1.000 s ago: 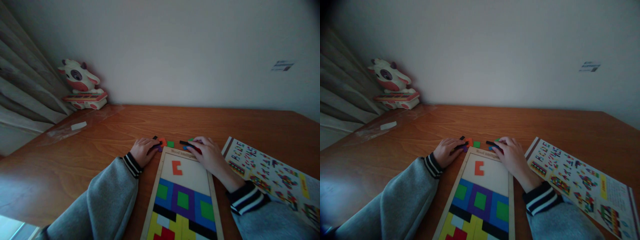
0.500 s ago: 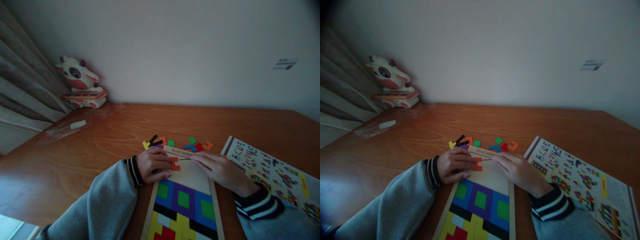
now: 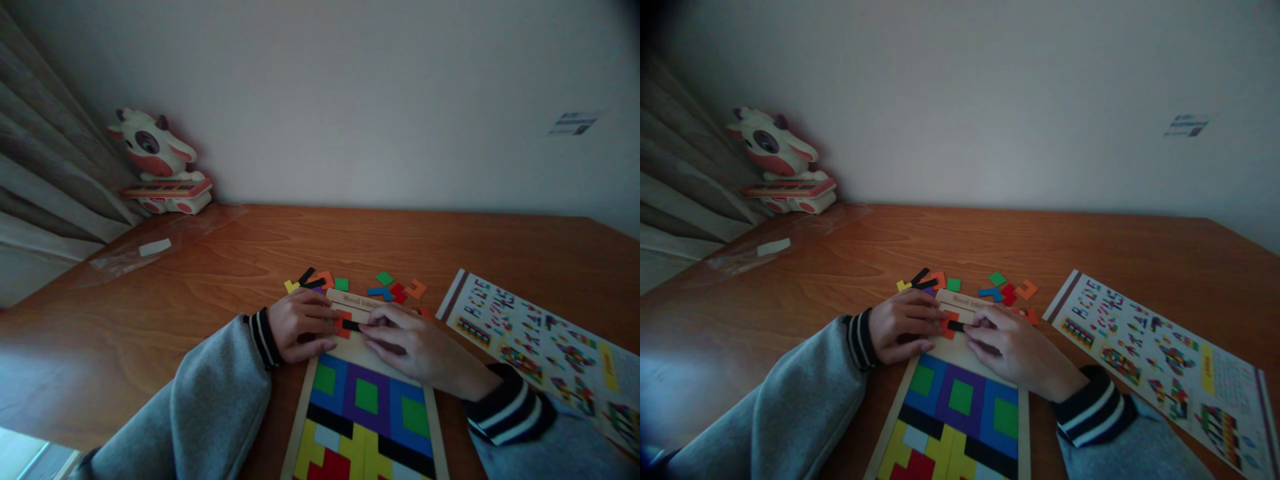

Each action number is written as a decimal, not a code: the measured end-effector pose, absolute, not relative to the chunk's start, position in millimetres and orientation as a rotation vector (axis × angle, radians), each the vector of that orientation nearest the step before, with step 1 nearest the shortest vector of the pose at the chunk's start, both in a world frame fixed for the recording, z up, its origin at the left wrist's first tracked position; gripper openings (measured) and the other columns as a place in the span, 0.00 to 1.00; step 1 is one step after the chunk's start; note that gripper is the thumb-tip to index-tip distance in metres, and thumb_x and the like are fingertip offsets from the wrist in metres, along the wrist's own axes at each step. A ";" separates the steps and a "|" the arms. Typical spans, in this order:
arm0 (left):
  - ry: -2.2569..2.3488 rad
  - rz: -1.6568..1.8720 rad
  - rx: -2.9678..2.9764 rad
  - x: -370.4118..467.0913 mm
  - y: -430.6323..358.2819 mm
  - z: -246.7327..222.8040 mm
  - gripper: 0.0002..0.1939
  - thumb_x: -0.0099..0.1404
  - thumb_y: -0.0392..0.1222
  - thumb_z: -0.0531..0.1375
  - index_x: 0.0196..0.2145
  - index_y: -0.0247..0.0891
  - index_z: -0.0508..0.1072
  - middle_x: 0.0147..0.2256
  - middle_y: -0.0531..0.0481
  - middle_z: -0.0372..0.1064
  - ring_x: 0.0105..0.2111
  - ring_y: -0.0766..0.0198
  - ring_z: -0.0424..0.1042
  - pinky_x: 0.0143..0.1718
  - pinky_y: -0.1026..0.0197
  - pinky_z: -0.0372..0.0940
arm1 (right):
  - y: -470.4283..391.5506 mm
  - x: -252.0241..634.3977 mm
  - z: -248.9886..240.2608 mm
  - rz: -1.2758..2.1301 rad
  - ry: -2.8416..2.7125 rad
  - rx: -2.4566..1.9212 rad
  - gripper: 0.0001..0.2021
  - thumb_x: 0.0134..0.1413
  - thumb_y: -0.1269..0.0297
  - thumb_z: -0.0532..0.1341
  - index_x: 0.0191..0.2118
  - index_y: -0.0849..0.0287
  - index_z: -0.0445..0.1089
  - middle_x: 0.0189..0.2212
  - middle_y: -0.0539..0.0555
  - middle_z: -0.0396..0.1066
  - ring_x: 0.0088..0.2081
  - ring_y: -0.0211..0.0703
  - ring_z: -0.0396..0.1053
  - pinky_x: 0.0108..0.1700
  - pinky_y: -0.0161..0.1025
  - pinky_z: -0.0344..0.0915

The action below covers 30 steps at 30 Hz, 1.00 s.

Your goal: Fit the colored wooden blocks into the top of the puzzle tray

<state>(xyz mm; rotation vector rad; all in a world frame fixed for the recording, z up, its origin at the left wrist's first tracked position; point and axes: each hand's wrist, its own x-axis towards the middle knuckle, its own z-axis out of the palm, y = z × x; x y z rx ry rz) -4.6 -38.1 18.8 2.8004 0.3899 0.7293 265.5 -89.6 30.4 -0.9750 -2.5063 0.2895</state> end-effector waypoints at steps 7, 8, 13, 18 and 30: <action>0.354 0.780 2.695 -10.6 -39.2 27.6 0.11 0.64 0.38 0.57 0.41 0.35 0.77 0.44 0.41 0.76 0.47 0.57 0.74 0.52 0.53 0.69 | -93.1 260.1 30.5 0.208 -2.521 -0.982 0.12 0.61 0.66 0.56 0.45 0.55 0.75 0.37 0.57 0.70 0.40 0.44 0.70 0.43 0.43 0.70; 0.353 0.790 2.689 -10.6 -39.8 28.3 0.11 0.63 0.38 0.57 0.41 0.34 0.77 0.43 0.41 0.76 0.46 0.57 0.74 0.51 0.53 0.69 | -92.9 259.3 30.2 0.204 -2.531 -0.982 0.12 0.61 0.66 0.56 0.46 0.55 0.75 0.37 0.57 0.69 0.40 0.44 0.69 0.43 0.43 0.69; 0.351 0.779 2.710 -8.9 -41.1 28.6 0.11 0.63 0.37 0.58 0.41 0.33 0.77 0.43 0.40 0.76 0.46 0.56 0.75 0.52 0.53 0.69 | -92.6 256.4 29.2 0.222 -2.538 -1.011 0.13 0.62 0.65 0.56 0.47 0.53 0.74 0.38 0.56 0.68 0.41 0.44 0.68 0.44 0.43 0.69; 0.596 0.931 2.750 -13.2 -32.6 24.6 0.12 0.64 0.36 0.57 0.44 0.36 0.75 0.43 0.43 0.76 0.43 0.59 0.75 0.48 0.54 0.70 | -92.6 260.1 28.1 0.287 -2.520 -1.050 0.16 0.61 0.64 0.56 0.54 0.53 0.69 0.43 0.56 0.68 0.45 0.45 0.68 0.48 0.45 0.68; 1.076 0.807 2.865 -27.5 -11.9 5.8 0.16 0.66 0.46 0.58 0.50 0.41 0.73 0.49 0.45 0.73 0.49 0.55 0.71 0.49 0.49 0.67 | -83.8 271.7 25.1 0.232 -2.237 -1.204 0.11 0.63 0.65 0.54 0.49 0.54 0.68 0.42 0.55 0.70 0.45 0.45 0.70 0.48 0.45 0.68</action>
